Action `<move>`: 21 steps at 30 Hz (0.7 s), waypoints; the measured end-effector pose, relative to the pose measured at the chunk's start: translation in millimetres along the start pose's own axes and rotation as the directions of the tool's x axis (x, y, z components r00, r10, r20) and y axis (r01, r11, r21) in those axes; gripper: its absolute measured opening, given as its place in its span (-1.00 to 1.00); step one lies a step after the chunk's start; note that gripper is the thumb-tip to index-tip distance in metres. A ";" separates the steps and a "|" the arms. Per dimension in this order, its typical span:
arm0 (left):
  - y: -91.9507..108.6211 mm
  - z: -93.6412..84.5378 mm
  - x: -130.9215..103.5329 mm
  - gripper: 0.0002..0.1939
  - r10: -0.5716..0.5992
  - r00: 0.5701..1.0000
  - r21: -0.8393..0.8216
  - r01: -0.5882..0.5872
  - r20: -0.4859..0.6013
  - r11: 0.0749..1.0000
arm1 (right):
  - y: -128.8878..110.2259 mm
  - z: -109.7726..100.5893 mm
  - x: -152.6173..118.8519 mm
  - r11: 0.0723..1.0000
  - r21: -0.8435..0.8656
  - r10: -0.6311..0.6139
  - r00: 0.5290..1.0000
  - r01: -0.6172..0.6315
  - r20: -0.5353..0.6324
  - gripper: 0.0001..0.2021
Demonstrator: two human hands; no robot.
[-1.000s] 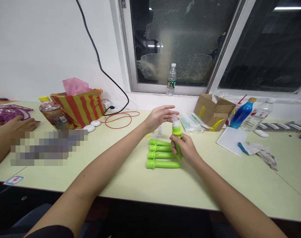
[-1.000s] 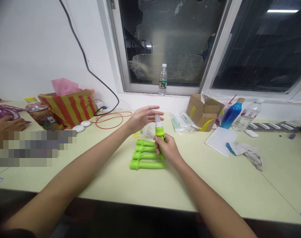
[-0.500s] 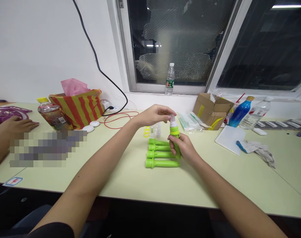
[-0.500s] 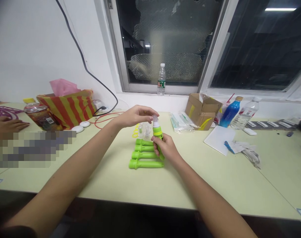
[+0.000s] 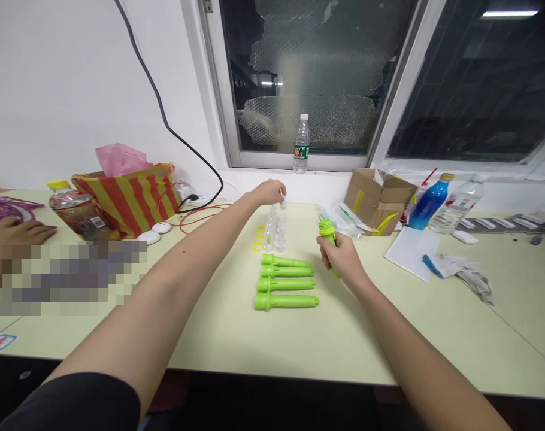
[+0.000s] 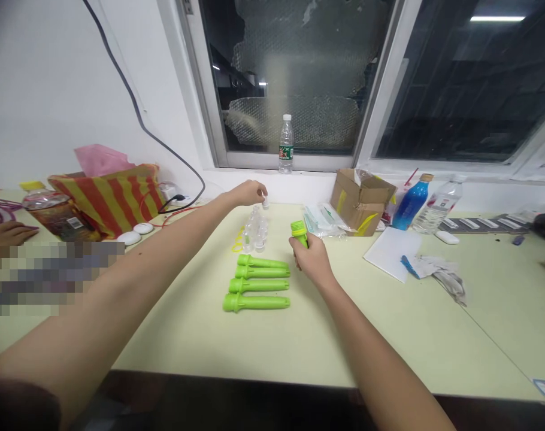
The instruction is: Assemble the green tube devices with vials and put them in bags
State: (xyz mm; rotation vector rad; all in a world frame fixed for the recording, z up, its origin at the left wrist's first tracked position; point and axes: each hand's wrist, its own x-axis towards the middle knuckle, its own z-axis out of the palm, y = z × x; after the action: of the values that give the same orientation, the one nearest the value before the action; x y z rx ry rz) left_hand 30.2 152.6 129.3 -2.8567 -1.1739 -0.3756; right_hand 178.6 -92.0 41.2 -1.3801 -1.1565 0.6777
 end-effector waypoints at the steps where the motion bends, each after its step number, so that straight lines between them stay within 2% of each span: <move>1: -2.1 8.8 1.8 -0.68 0.012 0.999 0.083 -0.015 0.038 0.996 | -0.3 0.5 -0.5 1.000 -0.005 -0.007 1.000 0.007 0.009 -0.72; 4: -7.0 30.1 4.4 -0.71 0.015 0.996 0.176 -0.031 0.092 0.984 | -0.5 1.7 -1.7 1.000 -0.018 -0.020 0.999 0.021 0.033 -0.72; 8: -13.0 45.2 9.3 -0.70 0.013 0.990 0.202 -0.041 0.139 0.979 | -0.2 1.1 -2.2 1.000 -0.017 -0.023 0.999 0.024 0.036 -0.73; 21: -9.0 47.7 12.5 -0.64 -0.013 0.973 0.188 -0.031 0.229 0.982 | -2.0 0.4 -3.5 0.999 -0.021 -0.032 0.998 0.033 0.050 -0.72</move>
State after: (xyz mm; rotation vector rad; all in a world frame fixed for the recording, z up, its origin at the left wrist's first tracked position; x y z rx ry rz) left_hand 42.5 173.3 85.4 -2.7913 -1.1570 0.0686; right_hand 176.5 -95.3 42.2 -1.3664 -1.2259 0.6810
